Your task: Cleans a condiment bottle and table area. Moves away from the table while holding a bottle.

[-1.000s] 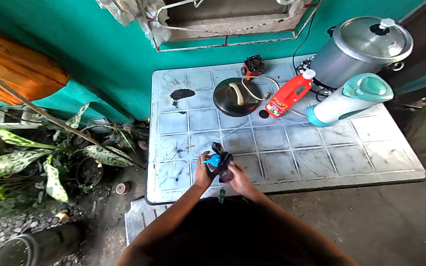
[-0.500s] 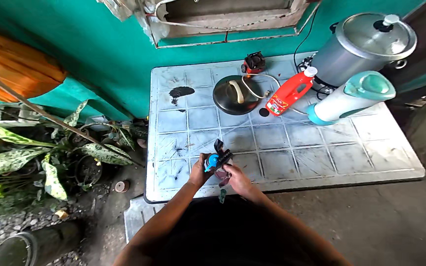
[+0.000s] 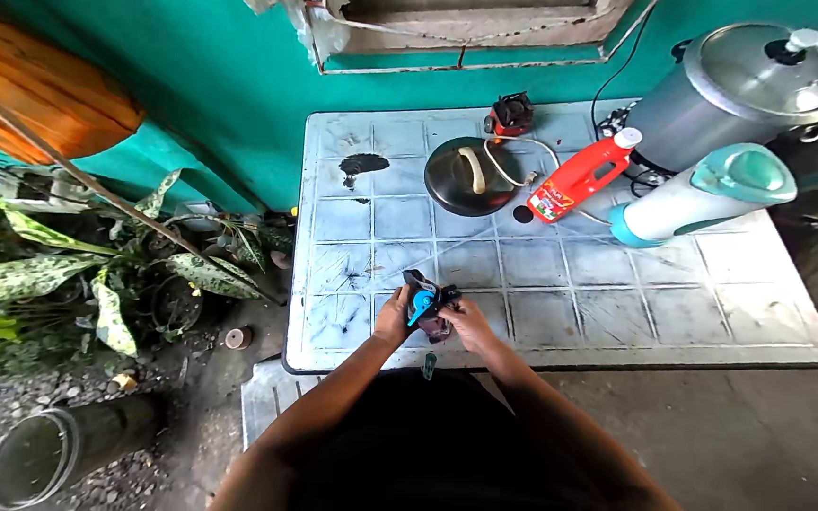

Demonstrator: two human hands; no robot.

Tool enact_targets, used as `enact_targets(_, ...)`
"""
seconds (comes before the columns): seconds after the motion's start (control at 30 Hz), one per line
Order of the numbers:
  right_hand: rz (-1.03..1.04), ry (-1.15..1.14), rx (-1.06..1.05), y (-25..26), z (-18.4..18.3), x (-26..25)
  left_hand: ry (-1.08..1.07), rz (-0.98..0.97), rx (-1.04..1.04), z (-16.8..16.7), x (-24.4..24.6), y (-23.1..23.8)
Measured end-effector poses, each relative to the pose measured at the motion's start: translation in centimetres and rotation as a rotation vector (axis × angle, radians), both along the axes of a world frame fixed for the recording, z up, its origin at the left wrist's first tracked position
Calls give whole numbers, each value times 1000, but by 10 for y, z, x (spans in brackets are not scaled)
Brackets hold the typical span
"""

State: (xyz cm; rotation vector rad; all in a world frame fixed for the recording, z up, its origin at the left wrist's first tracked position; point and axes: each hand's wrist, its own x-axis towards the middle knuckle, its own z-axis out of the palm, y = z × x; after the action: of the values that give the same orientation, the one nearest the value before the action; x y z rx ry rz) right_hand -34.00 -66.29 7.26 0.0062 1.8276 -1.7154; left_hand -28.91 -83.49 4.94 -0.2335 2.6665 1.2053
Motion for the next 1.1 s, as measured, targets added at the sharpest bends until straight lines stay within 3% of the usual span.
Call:
enact_targets(0.17,28,-20,65,3,4,-20,43,-91,176,-8,-6,-15)
enact_targets(0.27,-87,-103,106,1,-5,-27,12,-141,287,-7,-8,-22)
enact_targets(0.37,-217,-304,-161,24,7,-40,9,-178,341,-10,-8,-25)
enact_targets(0.43,-218,-292,-432,51,15,-41,-11,-149,332,-11,-5,-23)
enact_targets(0.5,-312,-320,-619,73,4,-35,12,-98,357,-15,0,-19)
enact_targets(0.57,-428,-331,-653,85,-18,-25,52,-17,423,-22,7,-14)
enact_targets(0.67,-525,-330,-495,92,-40,-8,68,45,425,-16,15,-5)
enact_targets(0.73,-541,-329,-215,94,-39,-4,64,62,370,-11,18,-1)
enact_targets(0.87,-23,103,646,111,-1,-16,54,109,326,-7,16,4)
enact_targets(0.93,68,195,735,121,18,-22,31,110,321,-5,15,3)
enact_targets(0.97,38,227,644,125,24,-21,23,110,327,-4,15,2)
enact_targets(1.1,-44,48,-172,109,30,5,-27,79,300,-1,11,0)
